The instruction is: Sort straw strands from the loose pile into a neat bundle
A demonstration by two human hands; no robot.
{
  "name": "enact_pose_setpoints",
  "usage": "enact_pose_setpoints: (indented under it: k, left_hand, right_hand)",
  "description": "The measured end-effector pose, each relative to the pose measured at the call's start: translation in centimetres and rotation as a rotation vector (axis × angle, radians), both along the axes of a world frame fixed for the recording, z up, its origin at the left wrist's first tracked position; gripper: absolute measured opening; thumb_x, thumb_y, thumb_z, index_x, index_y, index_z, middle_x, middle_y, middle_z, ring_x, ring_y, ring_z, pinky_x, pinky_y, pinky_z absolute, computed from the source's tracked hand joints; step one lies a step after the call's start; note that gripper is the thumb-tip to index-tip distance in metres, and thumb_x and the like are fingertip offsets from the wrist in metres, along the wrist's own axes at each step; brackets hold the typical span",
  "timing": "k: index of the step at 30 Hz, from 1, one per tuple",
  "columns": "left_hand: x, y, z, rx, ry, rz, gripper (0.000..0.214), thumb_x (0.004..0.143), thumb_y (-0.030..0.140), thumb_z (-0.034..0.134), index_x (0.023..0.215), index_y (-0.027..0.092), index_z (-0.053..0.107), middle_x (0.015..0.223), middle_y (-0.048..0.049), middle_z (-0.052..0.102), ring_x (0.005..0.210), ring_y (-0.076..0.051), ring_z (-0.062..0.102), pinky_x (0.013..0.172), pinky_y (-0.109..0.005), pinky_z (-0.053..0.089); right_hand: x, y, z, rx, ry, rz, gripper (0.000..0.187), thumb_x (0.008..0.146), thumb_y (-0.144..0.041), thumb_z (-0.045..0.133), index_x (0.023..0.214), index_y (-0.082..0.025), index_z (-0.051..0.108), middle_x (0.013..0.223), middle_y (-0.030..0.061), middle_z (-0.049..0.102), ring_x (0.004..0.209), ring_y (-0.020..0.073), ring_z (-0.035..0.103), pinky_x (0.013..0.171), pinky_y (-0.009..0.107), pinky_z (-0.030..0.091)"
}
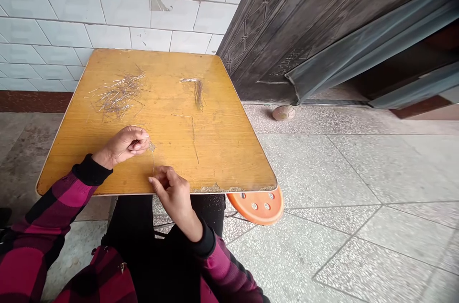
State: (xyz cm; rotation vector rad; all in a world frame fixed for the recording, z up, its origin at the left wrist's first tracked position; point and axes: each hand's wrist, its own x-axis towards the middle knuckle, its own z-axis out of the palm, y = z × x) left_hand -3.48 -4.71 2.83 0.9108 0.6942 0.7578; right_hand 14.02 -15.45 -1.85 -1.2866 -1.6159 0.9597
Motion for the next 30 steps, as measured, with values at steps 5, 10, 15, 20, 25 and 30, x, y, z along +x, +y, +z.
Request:
enact_pose_setpoints:
  k: [5, 10, 15, 20, 25, 30]
  left_hand:
    - [0.4, -0.3, 0.1, 0.033, 0.023, 0.03, 0.037, 0.072, 0.027, 0.067, 0.046, 0.014, 0.044, 0.039, 0.0048, 0.035, 0.037, -0.003, 0.029, 0.04, -0.017, 0.023]
    - [0.4, -0.2, 0.1, 0.021, 0.027, 0.017, 0.038, 0.071, 0.028, 0.068, 0.046, 0.014, 0.043, 0.039, 0.0051, 0.035, 0.036, -0.003, 0.028, 0.039, -0.017, 0.023]
    - [0.3, -0.1, -0.3, -0.038, 0.003, 0.022, 0.037, 0.07, 0.026, 0.069, 0.047, 0.014, 0.043, 0.04, 0.0059, 0.034, 0.036, -0.002, 0.027, 0.038, -0.016, 0.022]
    - [0.2, 0.2, -0.7, -0.077, 0.009, 0.004, 0.037, 0.068, 0.025, 0.07, 0.046, 0.013, 0.043, 0.041, 0.0055, 0.034, 0.036, -0.001, 0.027, 0.036, -0.015, 0.021]
    - [0.1, 0.4, -0.9, -0.112, 0.032, -0.025, 0.038, 0.066, 0.026, 0.072, 0.046, 0.014, 0.042, 0.041, 0.0051, 0.034, 0.036, -0.002, 0.027, 0.034, -0.016, 0.017]
    - [0.1, 0.3, -0.6, -0.041, 0.116, -0.03, 0.039, 0.069, 0.032, 0.072, 0.047, 0.013, 0.046, 0.04, 0.0039, 0.039, 0.037, -0.002, 0.028, 0.037, -0.016, 0.021]
  right_hand:
    - [-0.1, 0.7, -0.1, 0.067, -0.132, -0.025, 0.023, 0.088, -0.032, 0.056, 0.102, -0.016, 0.065, 0.065, 0.001, 0.065, 0.054, 0.0121, 0.059, 0.056, 0.022, 0.048]
    - [-0.1, 1.0, -0.1, 0.099, -0.171, -0.024, 0.027, 0.089, -0.031, 0.055, 0.108, -0.016, 0.067, 0.071, 0.0044, 0.07, 0.061, 0.0154, 0.066, 0.064, 0.025, 0.052]
    - [0.1, 1.1, -0.4, 0.175, -0.173, 0.024, 0.029, 0.093, -0.026, 0.048, 0.113, -0.017, 0.067, 0.098, 0.0107, 0.074, 0.085, 0.0209, 0.071, 0.078, 0.031, 0.056]
    - [0.5, 0.9, -0.6, 0.19, -0.201, 0.07, 0.031, 0.095, -0.024, 0.046, 0.115, -0.014, 0.066, 0.102, 0.0136, 0.073, 0.088, 0.0229, 0.071, 0.078, 0.032, 0.057]
    - [0.8, 0.6, -0.4, 0.157, -0.197, 0.114, 0.032, 0.095, -0.023, 0.045, 0.116, -0.012, 0.066, 0.099, 0.0152, 0.073, 0.086, 0.0238, 0.071, 0.076, 0.033, 0.056]
    - [1.2, 0.4, -0.3, 0.106, -0.119, 0.078, 0.026, 0.092, -0.024, 0.05, 0.107, -0.015, 0.07, 0.092, 0.0103, 0.075, 0.081, 0.0209, 0.072, 0.072, 0.028, 0.056]
